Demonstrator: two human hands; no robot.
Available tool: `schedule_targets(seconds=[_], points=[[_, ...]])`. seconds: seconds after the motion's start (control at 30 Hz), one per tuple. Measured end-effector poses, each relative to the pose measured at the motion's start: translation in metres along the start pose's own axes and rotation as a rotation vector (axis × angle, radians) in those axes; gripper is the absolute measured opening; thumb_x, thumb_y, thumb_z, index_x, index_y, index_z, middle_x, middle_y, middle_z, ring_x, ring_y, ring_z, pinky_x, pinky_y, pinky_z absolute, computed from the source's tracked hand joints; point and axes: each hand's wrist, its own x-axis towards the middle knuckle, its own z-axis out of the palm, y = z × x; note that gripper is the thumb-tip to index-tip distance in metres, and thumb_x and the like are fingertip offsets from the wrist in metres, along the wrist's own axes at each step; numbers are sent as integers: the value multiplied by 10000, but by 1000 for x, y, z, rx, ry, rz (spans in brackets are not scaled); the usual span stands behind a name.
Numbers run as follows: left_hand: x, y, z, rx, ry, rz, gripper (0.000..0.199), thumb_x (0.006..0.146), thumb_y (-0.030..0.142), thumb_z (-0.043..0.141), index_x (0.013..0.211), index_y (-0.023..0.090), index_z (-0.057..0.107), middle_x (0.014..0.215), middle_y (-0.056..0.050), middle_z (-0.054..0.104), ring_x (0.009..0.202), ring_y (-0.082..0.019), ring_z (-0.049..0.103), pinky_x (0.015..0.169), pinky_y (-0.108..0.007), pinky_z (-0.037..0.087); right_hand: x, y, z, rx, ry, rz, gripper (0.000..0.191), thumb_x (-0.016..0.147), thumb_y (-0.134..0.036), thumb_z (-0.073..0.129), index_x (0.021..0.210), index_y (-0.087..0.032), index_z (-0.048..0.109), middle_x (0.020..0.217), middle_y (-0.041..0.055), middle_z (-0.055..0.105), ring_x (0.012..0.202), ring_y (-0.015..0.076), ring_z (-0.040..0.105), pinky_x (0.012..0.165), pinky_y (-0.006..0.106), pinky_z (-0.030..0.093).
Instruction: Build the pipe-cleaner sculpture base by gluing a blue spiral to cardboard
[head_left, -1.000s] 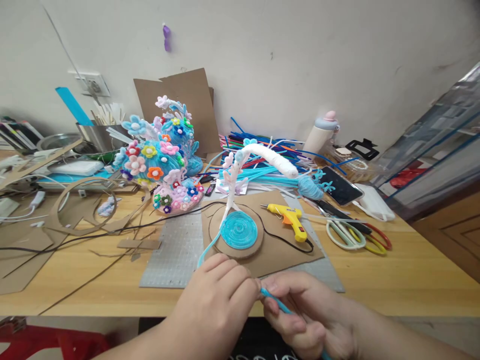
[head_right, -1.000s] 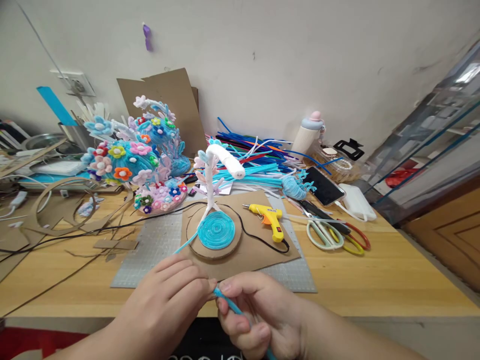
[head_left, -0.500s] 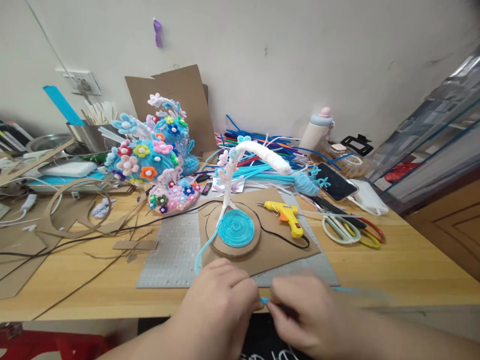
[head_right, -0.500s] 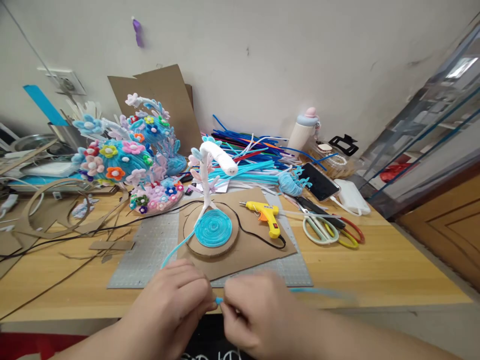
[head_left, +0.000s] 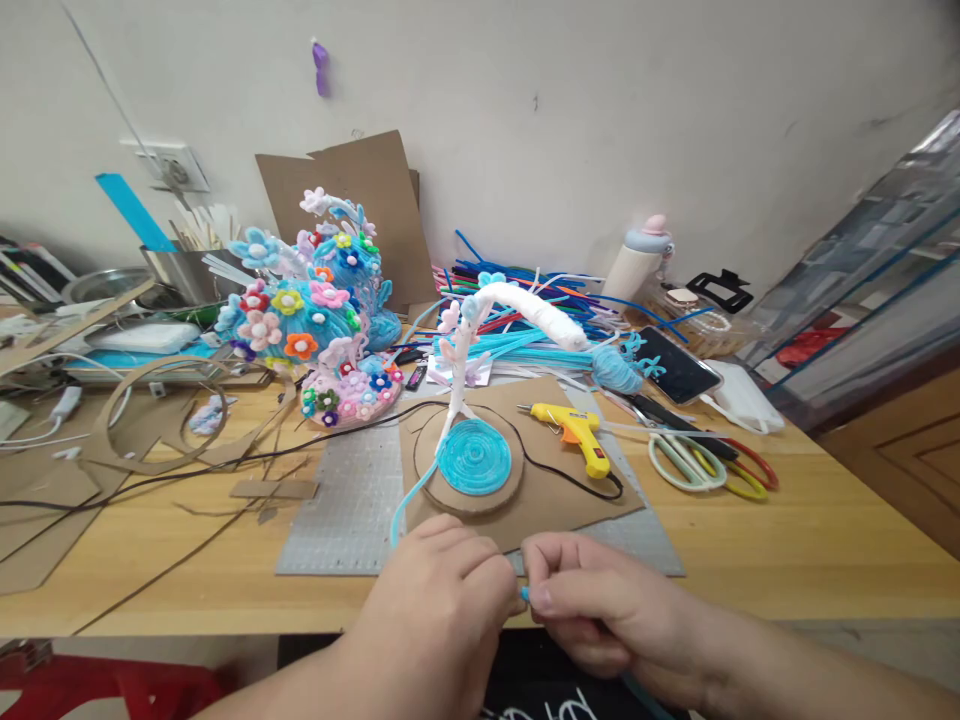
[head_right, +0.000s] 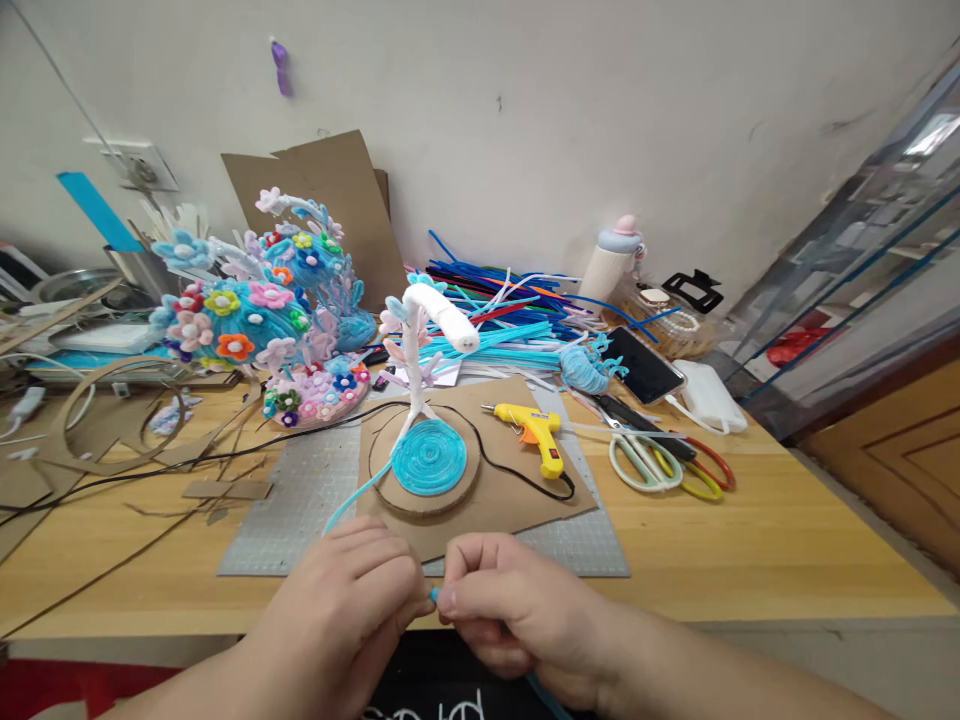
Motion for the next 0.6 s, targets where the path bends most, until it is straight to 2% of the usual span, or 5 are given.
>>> schedule_targets(seconds=[0.2, 0.27, 0.33, 0.47, 0.6], points=[[-4, 1, 1, -143, -39, -99, 181, 828, 109, 420, 669, 187, 457, 613, -3, 544, 572, -148, 487, 547, -277, 323, -16, -4, -3, -1501, 147, -837, 202, 839, -127, 426, 660, -170, 509, 593, 5, 495, 555, 115, 329, 502, 287, 189], [-5, 1, 1, -179, -39, -154, 179, 828, 114, 440, 667, 186, 465, 614, -2, 553, 585, -148, 505, 548, -270, 328, -19, -6, -5, -1740, 98, -1039, 261, 870, -95, 366, 733, -165, 578, 621, 38, 551, 560, 135, 354, 511, 318, 169], [-5, 0, 1, -178, -32, -161, 180, 828, 109, 446, 667, 185, 475, 617, -2, 559, 590, -148, 512, 551, -268, 328, -18, -8, -5, -1593, 112, -884, 263, 903, -154, 380, 719, -170, 567, 625, 31, 552, 571, 131, 393, 511, 295, 206], [-2, -1, 3, -106, -29, -62, 209, 858, 107, 429, 671, 179, 490, 618, -1, 566, 570, -143, 504, 570, -282, 340, -8, -7, -4, -649, 64, -46, 278, 893, -396, 414, 741, -186, 516, 536, -35, 481, 442, 83, 388, 428, 205, 274], [0, -1, 4, -21, 6, -10, 246, 892, 117, 423, 664, 175, 499, 612, 1, 553, 566, -140, 487, 584, -289, 362, -1, -6, -6, -68, -65, 135, 295, 799, -455, 562, 728, -176, 500, 463, -79, 428, 327, 24, 262, 339, 166, 148]])
